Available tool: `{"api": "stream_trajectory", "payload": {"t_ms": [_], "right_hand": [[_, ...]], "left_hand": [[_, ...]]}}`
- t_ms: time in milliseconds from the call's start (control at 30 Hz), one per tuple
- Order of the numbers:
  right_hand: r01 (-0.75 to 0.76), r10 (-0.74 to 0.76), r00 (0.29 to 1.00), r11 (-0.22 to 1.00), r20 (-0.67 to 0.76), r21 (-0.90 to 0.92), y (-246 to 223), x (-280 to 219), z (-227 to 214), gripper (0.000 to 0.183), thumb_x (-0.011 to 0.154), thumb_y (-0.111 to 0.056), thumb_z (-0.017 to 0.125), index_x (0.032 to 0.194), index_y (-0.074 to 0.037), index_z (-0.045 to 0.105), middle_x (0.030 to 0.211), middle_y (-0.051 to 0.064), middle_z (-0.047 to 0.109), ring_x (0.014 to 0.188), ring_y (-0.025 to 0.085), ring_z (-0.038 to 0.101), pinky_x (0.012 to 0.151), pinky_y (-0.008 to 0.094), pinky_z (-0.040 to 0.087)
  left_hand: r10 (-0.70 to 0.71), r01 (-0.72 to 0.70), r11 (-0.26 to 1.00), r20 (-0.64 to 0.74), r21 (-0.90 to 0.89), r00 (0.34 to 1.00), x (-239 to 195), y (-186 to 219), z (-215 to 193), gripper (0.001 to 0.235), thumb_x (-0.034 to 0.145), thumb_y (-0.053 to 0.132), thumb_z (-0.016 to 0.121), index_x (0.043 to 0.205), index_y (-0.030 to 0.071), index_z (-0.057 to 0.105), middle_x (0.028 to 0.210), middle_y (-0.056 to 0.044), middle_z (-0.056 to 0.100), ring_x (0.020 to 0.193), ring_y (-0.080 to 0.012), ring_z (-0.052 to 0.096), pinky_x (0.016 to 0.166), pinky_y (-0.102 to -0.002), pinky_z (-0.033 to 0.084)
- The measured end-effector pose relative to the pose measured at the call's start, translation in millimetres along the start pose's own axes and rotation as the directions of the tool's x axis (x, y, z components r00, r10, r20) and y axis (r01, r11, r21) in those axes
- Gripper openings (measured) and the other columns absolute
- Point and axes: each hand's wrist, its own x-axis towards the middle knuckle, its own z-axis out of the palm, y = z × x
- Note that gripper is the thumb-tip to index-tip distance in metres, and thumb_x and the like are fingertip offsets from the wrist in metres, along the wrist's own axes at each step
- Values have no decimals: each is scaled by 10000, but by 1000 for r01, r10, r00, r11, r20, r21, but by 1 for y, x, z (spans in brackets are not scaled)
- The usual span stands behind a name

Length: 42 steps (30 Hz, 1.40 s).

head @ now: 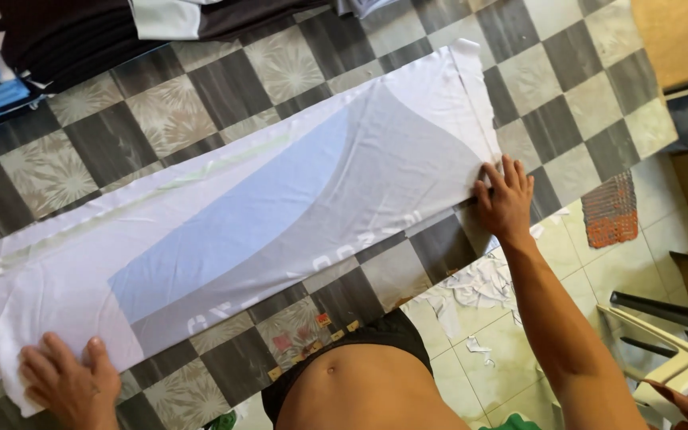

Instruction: Cutting fabric pieces with scissors and folding them on a work table

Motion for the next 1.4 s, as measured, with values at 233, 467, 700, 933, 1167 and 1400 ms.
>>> {"api": "stream_trajectory", "payload": {"t_ms": [233,467,700,933,1167,1400], "right_hand": [[-144,148,985,988,-84,50,22,-23,-8,574,1208,-405,594,1726,-158,584,1807,243,469,1674,502,341,1258,693,253],[-92,93,996,994,-10,61,7,-41,-10,558,1208,-420,556,1703,-166,597,1798,141,513,1696,427,343,1290,775,243],[-131,137,990,982,-33,134,-1,-49,-5,578,1200,-414,592,1687,-103,601,1797,223,485,1671,484,361,1281,692,275],[21,24,975,980,-222,197,-19,-106,25,467,1125,-262,787,1498,13,735,1633,341,560,1478,530,540,1248,613,418],[-28,72,987,958,-145,285,-136,-147,28,443,1109,-248,788,1405,81,785,1435,281,596,1351,467,549,1212,530,421],[1,45,985,965,-169,263,-292,-224,74,590,1039,-290,850,1473,92,733,1543,360,542,1368,569,524,1160,655,400]], "left_hand": [[82,-52,977,-137,209,987,-20,-18,0,695,1430,537,427,1589,-93,675,1507,-309,604,1338,-508,609,901,-633,529],[155,-87,964,-265,252,952,-63,-56,10,806,1490,529,321,1527,-183,697,1407,-377,632,1191,-539,633,1062,-596,492],[169,-120,978,-307,174,937,-85,-75,4,732,1438,507,493,1513,-181,732,1244,-350,572,1065,-574,648,940,-631,519],[28,-46,998,-444,-30,895,-67,-123,5,524,1278,286,791,1453,-198,690,1331,-399,601,1170,-621,605,981,-689,487],[-127,84,991,-581,-100,804,-8,-259,-23,625,1161,216,828,1560,-204,592,1497,-483,560,1332,-707,540,1061,-778,438],[-289,288,931,29,-224,957,38,-390,28,451,1111,330,684,1433,31,782,1303,-318,770,1222,-569,651,1005,-666,496]]}}
